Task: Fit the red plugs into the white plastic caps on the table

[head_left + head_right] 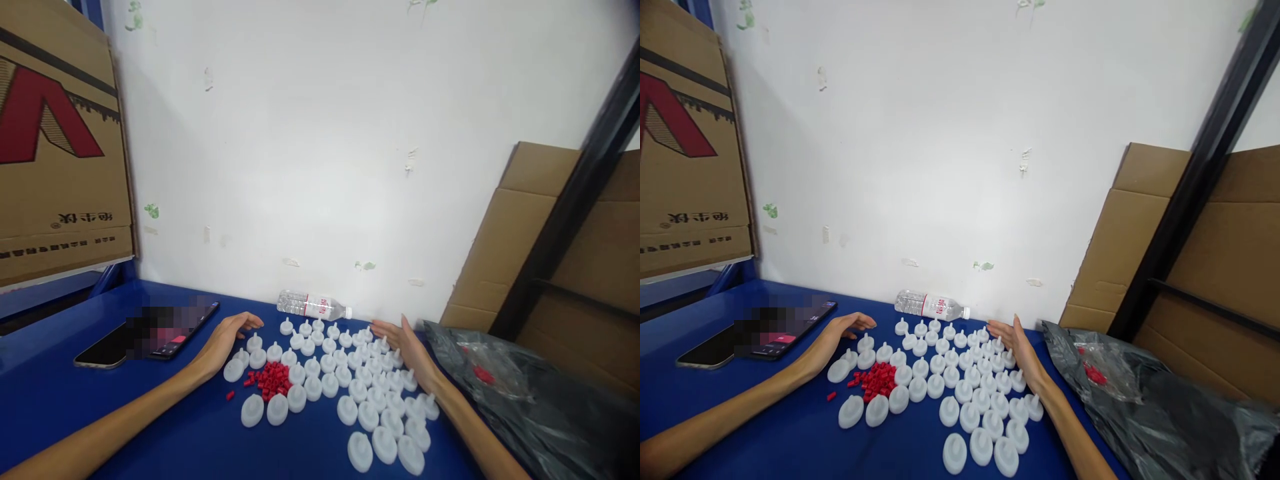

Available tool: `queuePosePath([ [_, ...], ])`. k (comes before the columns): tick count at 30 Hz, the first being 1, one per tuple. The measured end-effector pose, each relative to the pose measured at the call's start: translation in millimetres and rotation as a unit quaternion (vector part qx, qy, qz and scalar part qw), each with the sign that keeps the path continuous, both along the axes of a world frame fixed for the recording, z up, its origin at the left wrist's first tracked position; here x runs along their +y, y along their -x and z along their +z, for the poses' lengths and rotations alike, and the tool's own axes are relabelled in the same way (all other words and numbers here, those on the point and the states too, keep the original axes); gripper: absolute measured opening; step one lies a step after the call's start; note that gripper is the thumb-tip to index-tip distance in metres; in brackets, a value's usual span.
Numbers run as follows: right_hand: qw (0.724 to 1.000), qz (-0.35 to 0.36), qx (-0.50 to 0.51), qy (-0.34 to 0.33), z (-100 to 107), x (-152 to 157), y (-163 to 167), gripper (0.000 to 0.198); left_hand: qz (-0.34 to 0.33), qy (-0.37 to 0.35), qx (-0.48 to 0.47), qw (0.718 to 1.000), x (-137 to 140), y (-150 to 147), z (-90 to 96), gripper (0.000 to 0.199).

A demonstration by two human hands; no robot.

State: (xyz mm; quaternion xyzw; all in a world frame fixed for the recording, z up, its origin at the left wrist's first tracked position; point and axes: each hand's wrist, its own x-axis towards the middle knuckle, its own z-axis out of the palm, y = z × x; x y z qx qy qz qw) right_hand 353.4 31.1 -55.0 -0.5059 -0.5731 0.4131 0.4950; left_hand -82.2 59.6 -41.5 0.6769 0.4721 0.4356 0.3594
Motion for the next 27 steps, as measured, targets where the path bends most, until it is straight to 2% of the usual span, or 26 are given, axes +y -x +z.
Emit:
queuePosePath([
  [7,0.999,0.002,0.033,0.006,-6.9,3.9,19.8,0.078,-0.01,-0.018,0.024,1.0,-0.9,-1.0,-1.0,0.057],
  [12,0.998,-0.024,0.052,-0.01,-4.5,-0.2,13.4,0.075,-0.007,-0.036,0.045,0.998,-6.8,0.9,2.7,0.064],
  [18,0.994,-0.095,0.045,-0.041,-10.1,2.1,-14.9,0.077,0.003,-0.034,0.241,0.97,-14.5,9.2,15.2,0.07],
  [24,0.992,-0.114,0.006,-0.053,-19.5,6.7,-21.3,0.079,0.003,0.015,0.34,0.94,-19.2,10.7,16.4,0.073],
  [27,0.992,-0.111,-0.017,-0.062,-20.9,6.3,-17.8,0.078,0.008,0.02,0.354,0.935,-21.1,11.1,17.4,0.072],
])
